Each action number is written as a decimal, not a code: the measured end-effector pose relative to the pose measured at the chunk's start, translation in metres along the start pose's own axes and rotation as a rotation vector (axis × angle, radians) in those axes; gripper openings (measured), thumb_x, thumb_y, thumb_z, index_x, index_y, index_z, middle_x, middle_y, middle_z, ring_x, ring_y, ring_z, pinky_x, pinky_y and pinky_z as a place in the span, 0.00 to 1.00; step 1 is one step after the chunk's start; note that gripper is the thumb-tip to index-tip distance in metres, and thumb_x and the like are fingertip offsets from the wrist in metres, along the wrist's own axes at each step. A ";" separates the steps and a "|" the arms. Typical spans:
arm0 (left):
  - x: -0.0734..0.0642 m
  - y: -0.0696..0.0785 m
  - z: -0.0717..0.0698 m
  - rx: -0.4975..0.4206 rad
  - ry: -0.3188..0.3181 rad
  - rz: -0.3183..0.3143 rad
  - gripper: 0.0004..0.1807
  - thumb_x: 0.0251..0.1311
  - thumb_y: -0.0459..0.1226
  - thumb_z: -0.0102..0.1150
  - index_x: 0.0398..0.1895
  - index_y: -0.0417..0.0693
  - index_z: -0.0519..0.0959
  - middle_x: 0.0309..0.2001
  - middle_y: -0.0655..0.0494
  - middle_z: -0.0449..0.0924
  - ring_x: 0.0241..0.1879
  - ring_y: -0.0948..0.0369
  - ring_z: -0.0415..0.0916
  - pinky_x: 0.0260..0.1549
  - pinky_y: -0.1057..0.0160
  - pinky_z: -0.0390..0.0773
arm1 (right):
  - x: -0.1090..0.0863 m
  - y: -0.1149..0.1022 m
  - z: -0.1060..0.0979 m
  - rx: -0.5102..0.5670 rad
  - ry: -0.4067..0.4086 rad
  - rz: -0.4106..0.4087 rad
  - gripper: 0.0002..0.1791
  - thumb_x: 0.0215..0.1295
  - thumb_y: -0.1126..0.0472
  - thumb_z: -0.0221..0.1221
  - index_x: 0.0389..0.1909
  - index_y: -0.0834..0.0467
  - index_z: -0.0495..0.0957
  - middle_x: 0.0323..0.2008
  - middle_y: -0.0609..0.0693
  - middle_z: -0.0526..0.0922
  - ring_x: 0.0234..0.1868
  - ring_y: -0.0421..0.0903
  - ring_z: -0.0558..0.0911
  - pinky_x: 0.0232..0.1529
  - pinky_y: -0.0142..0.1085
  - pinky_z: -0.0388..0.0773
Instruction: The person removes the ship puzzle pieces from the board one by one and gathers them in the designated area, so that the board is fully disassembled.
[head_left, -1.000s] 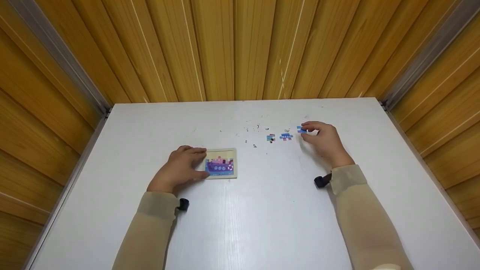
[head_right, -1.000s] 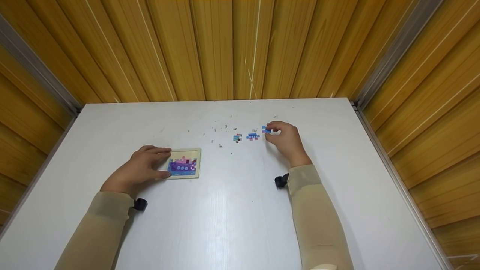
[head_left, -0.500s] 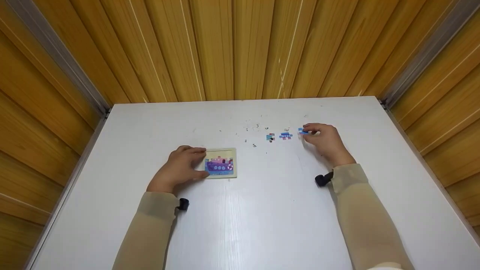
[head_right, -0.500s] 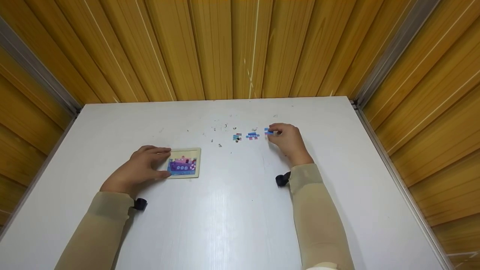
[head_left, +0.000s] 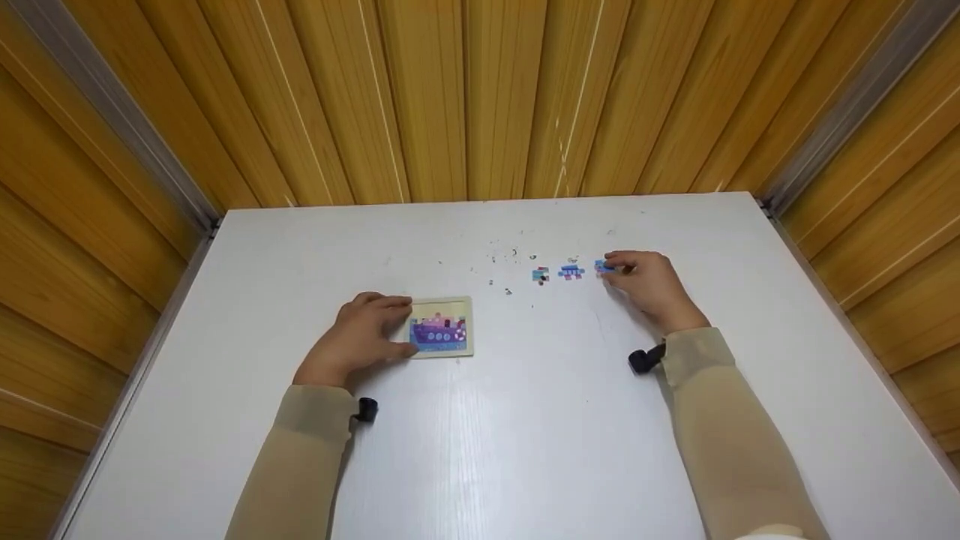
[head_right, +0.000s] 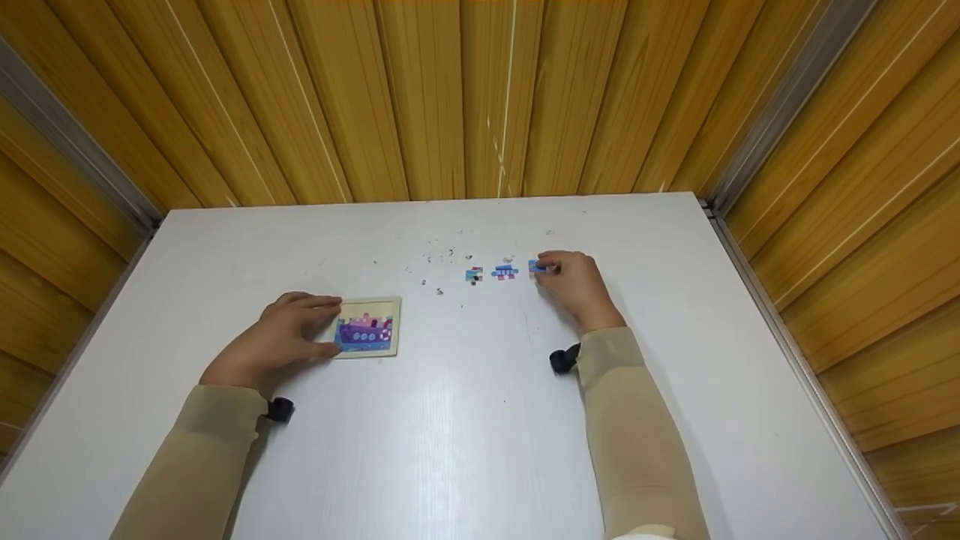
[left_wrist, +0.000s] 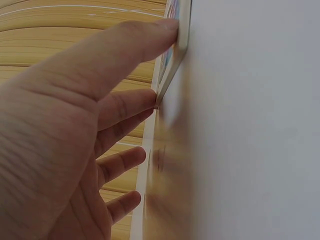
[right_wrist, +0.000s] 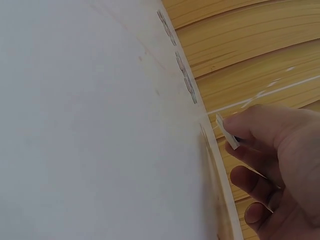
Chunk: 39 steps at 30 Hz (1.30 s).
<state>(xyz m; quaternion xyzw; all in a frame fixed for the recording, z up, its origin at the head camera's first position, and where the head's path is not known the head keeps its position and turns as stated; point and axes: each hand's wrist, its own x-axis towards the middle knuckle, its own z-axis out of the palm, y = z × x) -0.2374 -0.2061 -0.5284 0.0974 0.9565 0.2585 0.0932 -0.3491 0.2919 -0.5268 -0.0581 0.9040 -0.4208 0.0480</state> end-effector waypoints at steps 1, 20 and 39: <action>0.000 0.000 0.000 -0.002 0.001 0.000 0.44 0.62 0.51 0.83 0.82 0.57 0.78 0.85 0.59 0.73 0.88 0.45 0.59 0.88 0.30 0.57 | 0.000 0.000 0.000 -0.003 -0.002 -0.001 0.19 0.79 0.59 0.69 0.64 0.62 0.90 0.75 0.56 0.85 0.70 0.54 0.79 0.67 0.40 0.79; 0.000 -0.002 0.001 -0.024 0.000 0.029 0.45 0.61 0.49 0.83 0.82 0.50 0.78 0.86 0.56 0.73 0.88 0.41 0.59 0.87 0.30 0.58 | 0.000 0.003 0.001 -0.174 -0.030 -0.040 0.18 0.82 0.65 0.63 0.66 0.65 0.88 0.79 0.61 0.80 0.85 0.65 0.72 0.87 0.62 0.67; -0.001 -0.002 0.000 -0.039 -0.006 0.001 0.44 0.63 0.50 0.83 0.83 0.54 0.77 0.86 0.59 0.71 0.89 0.42 0.57 0.87 0.30 0.59 | -0.004 -0.025 0.013 -0.019 0.118 -0.089 0.18 0.84 0.59 0.62 0.67 0.60 0.88 0.72 0.60 0.85 0.59 0.54 0.78 0.58 0.41 0.75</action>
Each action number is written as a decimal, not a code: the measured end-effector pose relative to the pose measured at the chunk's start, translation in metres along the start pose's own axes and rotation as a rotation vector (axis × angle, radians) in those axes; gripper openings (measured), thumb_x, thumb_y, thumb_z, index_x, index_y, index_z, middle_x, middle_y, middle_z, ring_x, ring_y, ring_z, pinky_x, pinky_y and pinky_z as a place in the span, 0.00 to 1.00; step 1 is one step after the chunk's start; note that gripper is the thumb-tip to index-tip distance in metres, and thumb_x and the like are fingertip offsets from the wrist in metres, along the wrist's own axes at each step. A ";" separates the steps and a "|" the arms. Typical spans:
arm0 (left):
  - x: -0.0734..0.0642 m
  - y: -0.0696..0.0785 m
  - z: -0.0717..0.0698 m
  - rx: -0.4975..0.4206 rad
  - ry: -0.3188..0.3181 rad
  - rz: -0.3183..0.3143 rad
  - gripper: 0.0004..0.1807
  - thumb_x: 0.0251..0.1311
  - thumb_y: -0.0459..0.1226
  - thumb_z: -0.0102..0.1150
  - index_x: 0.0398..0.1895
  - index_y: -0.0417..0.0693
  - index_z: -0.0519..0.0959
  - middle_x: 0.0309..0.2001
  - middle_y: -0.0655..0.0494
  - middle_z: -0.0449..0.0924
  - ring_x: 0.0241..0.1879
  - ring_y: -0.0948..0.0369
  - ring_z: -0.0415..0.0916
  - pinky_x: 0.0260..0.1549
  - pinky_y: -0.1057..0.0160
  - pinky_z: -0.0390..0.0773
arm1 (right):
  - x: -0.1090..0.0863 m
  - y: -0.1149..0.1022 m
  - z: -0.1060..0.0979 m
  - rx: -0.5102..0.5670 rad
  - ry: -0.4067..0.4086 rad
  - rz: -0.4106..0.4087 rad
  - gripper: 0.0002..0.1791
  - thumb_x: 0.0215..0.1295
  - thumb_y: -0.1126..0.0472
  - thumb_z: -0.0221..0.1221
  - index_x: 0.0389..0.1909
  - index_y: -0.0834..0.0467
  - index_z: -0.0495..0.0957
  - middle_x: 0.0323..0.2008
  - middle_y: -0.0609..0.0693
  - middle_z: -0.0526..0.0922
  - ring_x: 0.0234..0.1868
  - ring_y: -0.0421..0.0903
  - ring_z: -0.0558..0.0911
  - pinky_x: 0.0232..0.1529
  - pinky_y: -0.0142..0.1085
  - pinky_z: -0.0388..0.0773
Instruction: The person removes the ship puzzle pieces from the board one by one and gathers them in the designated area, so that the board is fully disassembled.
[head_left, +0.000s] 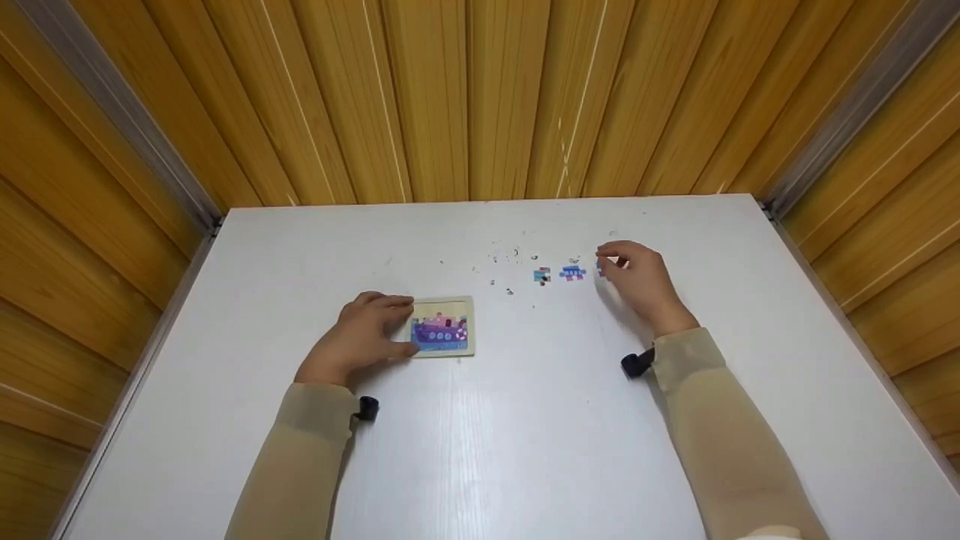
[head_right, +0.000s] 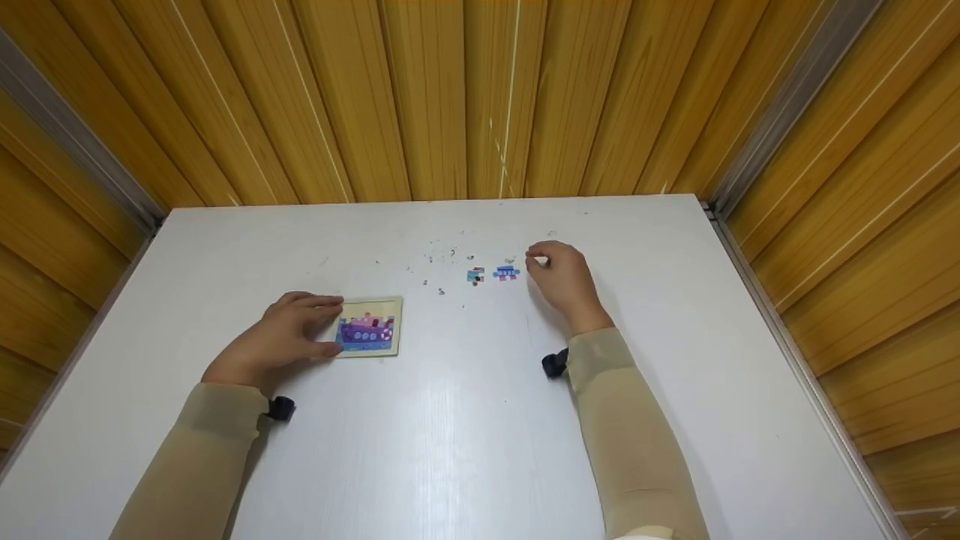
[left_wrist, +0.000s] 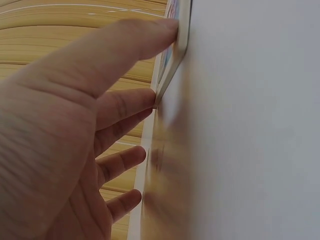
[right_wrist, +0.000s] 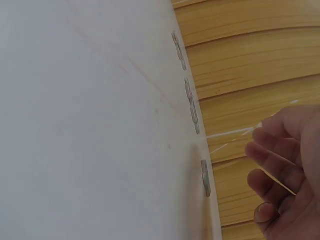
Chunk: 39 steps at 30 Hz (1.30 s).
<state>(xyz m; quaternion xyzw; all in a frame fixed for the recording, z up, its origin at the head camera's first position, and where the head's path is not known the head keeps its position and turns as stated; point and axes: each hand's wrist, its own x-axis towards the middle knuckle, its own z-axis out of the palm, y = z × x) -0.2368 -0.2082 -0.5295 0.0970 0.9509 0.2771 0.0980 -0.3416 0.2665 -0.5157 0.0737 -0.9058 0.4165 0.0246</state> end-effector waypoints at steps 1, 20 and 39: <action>0.000 0.000 0.000 0.000 0.001 0.002 0.44 0.63 0.50 0.82 0.83 0.54 0.77 0.86 0.59 0.72 0.89 0.42 0.57 0.87 0.30 0.59 | -0.001 -0.004 0.002 0.010 0.005 -0.008 0.18 0.84 0.59 0.62 0.67 0.60 0.88 0.71 0.60 0.86 0.59 0.53 0.77 0.57 0.40 0.74; 0.003 -0.004 -0.002 0.038 -0.003 0.019 0.48 0.61 0.54 0.83 0.84 0.54 0.76 0.86 0.58 0.72 0.88 0.43 0.58 0.87 0.31 0.59 | -0.003 -0.110 0.059 0.194 -0.022 -0.259 0.10 0.83 0.62 0.64 0.55 0.59 0.92 0.57 0.56 0.92 0.52 0.47 0.80 0.55 0.39 0.75; 0.002 0.002 0.002 0.056 0.000 0.014 0.48 0.59 0.55 0.85 0.82 0.54 0.78 0.85 0.59 0.73 0.88 0.43 0.59 0.87 0.30 0.61 | -0.018 -0.174 0.118 0.504 -0.133 -0.170 0.14 0.83 0.63 0.62 0.60 0.60 0.90 0.48 0.60 0.89 0.39 0.49 0.82 0.40 0.31 0.76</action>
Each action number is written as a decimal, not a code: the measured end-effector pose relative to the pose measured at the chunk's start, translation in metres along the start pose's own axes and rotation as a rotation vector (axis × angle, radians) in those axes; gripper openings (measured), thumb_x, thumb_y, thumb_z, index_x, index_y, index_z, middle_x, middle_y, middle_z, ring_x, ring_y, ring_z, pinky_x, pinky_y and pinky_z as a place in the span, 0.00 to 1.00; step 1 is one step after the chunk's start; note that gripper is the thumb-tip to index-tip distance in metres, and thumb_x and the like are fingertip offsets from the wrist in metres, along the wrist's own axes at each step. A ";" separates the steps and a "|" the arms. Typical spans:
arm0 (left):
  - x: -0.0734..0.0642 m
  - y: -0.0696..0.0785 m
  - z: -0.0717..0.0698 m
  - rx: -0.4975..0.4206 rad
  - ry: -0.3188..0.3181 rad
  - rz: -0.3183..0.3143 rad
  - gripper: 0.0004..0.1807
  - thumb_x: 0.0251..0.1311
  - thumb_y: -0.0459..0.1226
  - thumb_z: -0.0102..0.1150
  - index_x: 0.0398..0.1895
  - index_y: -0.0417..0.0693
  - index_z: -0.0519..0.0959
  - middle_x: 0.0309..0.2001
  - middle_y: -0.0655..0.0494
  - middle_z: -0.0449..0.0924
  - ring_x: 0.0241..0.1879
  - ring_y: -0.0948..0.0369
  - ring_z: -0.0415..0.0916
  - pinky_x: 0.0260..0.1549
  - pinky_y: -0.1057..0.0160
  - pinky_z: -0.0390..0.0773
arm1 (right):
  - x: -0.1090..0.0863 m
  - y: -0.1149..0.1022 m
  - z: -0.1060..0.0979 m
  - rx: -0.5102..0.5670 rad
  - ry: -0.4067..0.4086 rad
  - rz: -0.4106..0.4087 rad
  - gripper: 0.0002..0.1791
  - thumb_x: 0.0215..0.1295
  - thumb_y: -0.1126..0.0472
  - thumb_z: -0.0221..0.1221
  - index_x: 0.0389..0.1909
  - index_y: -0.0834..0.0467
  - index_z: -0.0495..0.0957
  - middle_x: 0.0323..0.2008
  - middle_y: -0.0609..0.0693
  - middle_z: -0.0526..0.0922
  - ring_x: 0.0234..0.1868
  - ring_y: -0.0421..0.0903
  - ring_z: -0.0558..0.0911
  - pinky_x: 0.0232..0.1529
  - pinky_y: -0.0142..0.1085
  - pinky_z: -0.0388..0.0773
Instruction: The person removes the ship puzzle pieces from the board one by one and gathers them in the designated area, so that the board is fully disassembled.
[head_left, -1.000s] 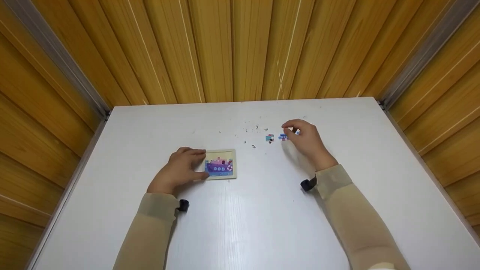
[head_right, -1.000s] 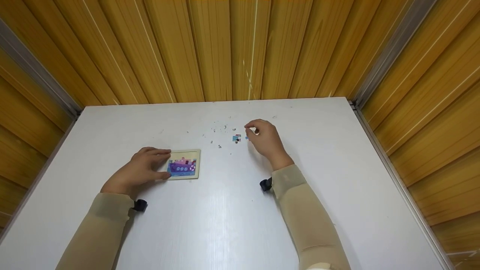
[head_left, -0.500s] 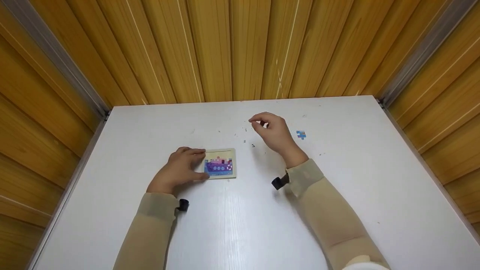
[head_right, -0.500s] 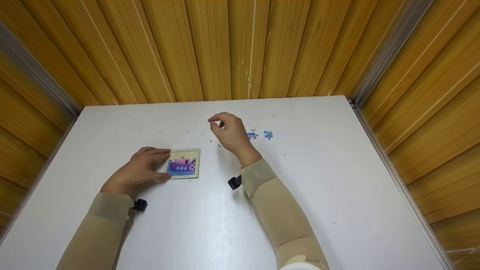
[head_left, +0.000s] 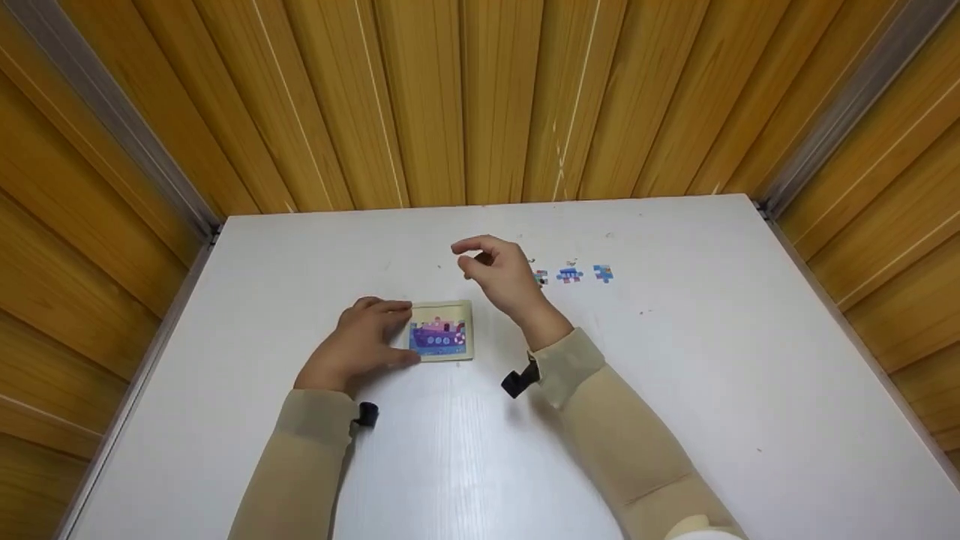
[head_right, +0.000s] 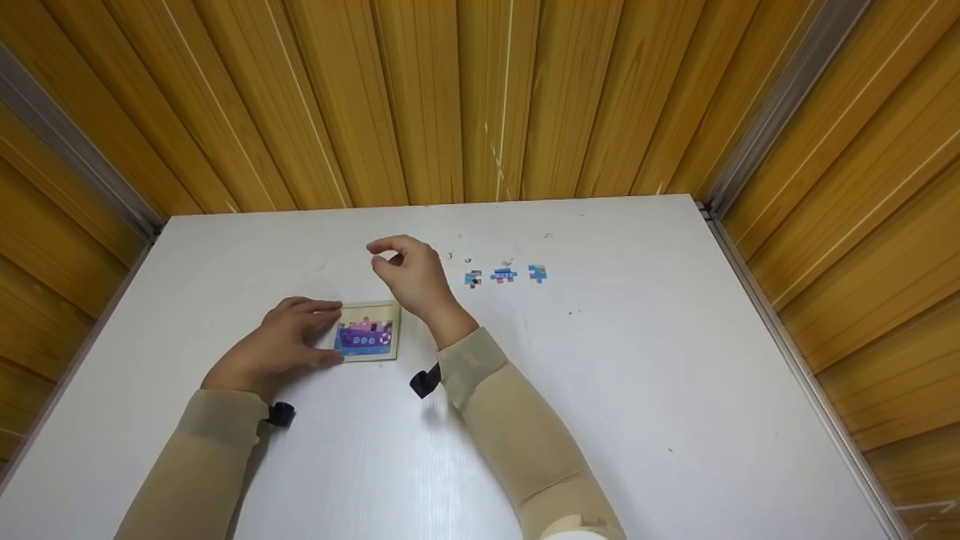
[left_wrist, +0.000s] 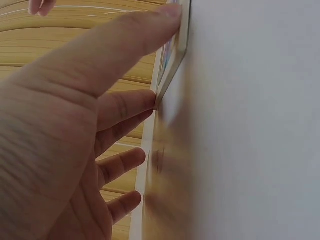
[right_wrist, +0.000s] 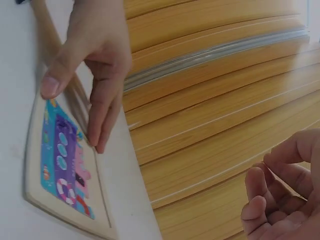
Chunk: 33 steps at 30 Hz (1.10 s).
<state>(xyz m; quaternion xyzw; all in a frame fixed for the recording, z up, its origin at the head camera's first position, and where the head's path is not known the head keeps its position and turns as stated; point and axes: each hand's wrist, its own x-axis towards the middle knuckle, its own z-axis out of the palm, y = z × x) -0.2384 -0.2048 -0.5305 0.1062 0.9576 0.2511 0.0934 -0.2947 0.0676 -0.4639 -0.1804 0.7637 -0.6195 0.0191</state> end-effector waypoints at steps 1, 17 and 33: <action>-0.001 0.001 0.000 -0.002 -0.002 -0.004 0.48 0.59 0.55 0.85 0.83 0.54 0.77 0.85 0.59 0.73 0.88 0.43 0.59 0.87 0.30 0.61 | -0.001 0.003 0.003 0.001 -0.009 0.013 0.14 0.83 0.63 0.62 0.61 0.60 0.90 0.50 0.59 0.89 0.40 0.48 0.83 0.42 0.31 0.77; -0.001 -0.005 -0.003 0.004 -0.020 -0.029 0.48 0.62 0.56 0.83 0.84 0.57 0.75 0.87 0.58 0.71 0.89 0.40 0.57 0.85 0.25 0.61 | -0.001 0.031 0.037 -0.075 -0.154 0.110 0.23 0.80 0.60 0.64 0.73 0.58 0.84 0.70 0.56 0.86 0.44 0.41 0.84 0.48 0.29 0.83; -0.003 -0.006 -0.004 0.041 -0.016 0.041 0.48 0.64 0.54 0.82 0.85 0.51 0.74 0.87 0.53 0.70 0.88 0.41 0.59 0.86 0.27 0.58 | -0.008 0.043 0.055 -0.250 -0.313 0.118 0.27 0.76 0.61 0.66 0.74 0.62 0.82 0.74 0.59 0.81 0.56 0.48 0.85 0.66 0.44 0.85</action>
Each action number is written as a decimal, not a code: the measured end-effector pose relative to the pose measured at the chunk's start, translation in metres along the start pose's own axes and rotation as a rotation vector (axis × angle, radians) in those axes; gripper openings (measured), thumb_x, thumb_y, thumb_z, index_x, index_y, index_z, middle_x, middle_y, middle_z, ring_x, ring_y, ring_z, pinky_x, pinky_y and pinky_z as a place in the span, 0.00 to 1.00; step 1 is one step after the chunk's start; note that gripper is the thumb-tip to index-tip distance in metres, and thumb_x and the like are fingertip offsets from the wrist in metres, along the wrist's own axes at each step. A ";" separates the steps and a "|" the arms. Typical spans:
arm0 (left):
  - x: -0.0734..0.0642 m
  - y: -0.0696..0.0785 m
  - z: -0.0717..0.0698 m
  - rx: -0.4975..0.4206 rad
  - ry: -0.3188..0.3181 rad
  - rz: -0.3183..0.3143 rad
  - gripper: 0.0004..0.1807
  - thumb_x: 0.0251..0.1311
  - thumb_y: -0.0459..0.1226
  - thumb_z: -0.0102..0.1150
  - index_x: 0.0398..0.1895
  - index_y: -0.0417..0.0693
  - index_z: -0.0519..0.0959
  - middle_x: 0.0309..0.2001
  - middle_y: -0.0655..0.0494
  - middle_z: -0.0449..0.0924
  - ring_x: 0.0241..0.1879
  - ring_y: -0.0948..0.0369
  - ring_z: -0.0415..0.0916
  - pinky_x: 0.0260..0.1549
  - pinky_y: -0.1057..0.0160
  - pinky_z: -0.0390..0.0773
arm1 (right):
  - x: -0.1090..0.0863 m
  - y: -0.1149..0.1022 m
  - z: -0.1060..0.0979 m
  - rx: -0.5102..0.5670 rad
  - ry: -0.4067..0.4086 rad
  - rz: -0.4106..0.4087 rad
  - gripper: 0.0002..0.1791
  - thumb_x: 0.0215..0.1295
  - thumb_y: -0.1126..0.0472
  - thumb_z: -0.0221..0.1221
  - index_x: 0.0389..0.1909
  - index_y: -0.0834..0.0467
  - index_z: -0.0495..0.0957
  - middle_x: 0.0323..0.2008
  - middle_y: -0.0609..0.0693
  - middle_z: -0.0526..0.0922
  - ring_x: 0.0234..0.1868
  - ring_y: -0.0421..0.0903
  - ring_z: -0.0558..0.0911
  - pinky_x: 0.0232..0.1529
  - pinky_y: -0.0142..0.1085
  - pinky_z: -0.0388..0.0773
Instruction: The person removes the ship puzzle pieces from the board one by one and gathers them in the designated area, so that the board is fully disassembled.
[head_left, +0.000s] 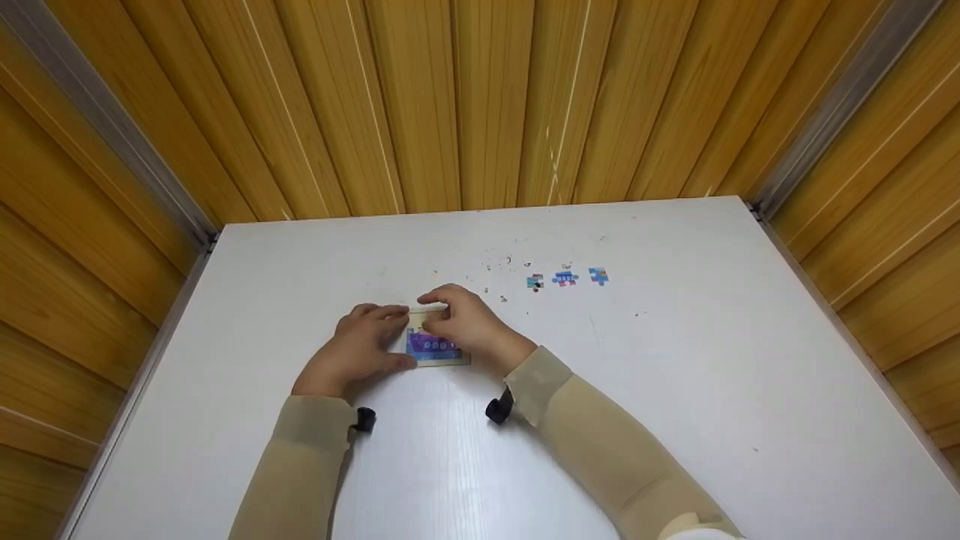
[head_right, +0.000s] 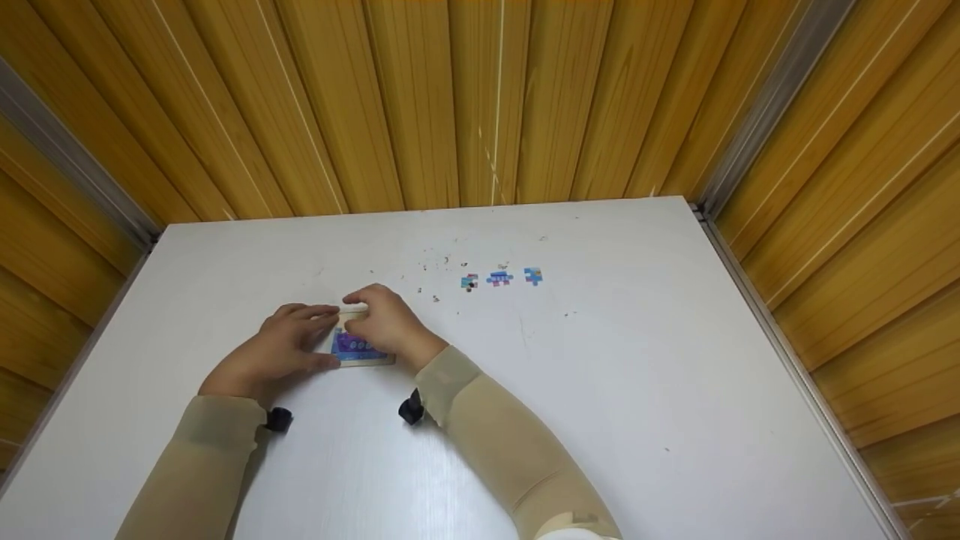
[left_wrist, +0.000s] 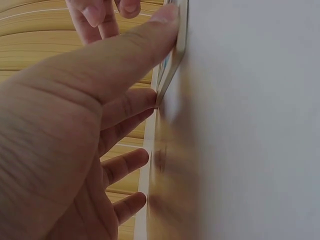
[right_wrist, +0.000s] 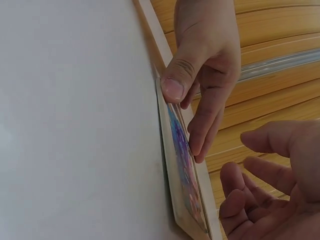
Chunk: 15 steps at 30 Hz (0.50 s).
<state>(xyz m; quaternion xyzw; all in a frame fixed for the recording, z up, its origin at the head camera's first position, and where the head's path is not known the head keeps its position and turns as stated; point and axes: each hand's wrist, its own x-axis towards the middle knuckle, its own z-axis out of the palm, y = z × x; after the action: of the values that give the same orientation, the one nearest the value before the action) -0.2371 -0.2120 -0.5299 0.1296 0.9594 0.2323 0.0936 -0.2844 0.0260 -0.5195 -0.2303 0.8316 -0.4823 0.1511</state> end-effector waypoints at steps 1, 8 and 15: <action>0.000 0.000 0.000 -0.003 -0.001 0.003 0.48 0.64 0.54 0.82 0.85 0.50 0.74 0.87 0.53 0.70 0.88 0.41 0.59 0.86 0.27 0.58 | 0.000 0.001 0.001 -0.015 -0.011 0.000 0.26 0.77 0.62 0.66 0.73 0.61 0.82 0.74 0.59 0.81 0.60 0.50 0.85 0.70 0.47 0.83; -0.001 -0.002 -0.001 -0.025 -0.005 0.014 0.48 0.66 0.54 0.81 0.85 0.49 0.74 0.88 0.54 0.69 0.88 0.41 0.58 0.85 0.26 0.59 | 0.001 0.006 0.008 -0.142 -0.080 -0.033 0.24 0.78 0.63 0.66 0.72 0.62 0.83 0.71 0.59 0.84 0.67 0.56 0.84 0.74 0.52 0.82; -0.001 -0.001 0.000 -0.027 0.002 0.015 0.48 0.65 0.54 0.82 0.84 0.48 0.74 0.87 0.54 0.69 0.88 0.41 0.58 0.86 0.27 0.58 | 0.002 0.008 0.010 -0.257 -0.095 -0.067 0.24 0.77 0.64 0.67 0.70 0.64 0.84 0.64 0.60 0.85 0.62 0.55 0.84 0.70 0.51 0.83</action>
<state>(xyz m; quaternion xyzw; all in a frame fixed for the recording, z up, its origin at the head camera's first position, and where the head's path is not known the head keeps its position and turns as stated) -0.2368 -0.2132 -0.5299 0.1355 0.9552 0.2463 0.0928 -0.2833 0.0214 -0.5315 -0.2980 0.8703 -0.3649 0.1436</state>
